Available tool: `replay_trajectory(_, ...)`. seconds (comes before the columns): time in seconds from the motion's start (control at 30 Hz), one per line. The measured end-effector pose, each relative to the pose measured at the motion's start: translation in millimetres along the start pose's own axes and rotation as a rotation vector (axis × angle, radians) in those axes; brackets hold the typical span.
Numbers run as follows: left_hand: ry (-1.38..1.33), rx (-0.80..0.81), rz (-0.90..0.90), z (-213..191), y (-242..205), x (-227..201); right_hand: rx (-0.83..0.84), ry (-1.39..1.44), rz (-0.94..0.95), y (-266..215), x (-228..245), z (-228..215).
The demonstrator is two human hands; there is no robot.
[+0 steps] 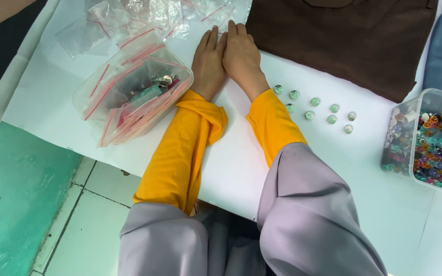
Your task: Sorting green buttons from a container of mixed colors and placing them into a small plastic bag.
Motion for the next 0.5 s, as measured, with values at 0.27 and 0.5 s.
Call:
replay_trajectory(0.27, -0.173, -0.049, -0.158, -6.5, -9.5, -3.1, -0.091, 0.094, 0.057, -16.4, -0.6, -12.4)
replay_trajectory(0.5, -0.03, -0.236, 0.049, -44.4, -1.8, -54.5, -0.327, 0.061, -0.1, -62.6, 2.2, -70.2)
Point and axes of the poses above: each hand's wrist, its own y-axis towards the middle knuckle, its own z-axis out of the palm, x = y × z, the point moved 8 cm from there along y, towards the middle knuckle, and after that the axes turned 9 degrees about z, right-handed, at the moved point
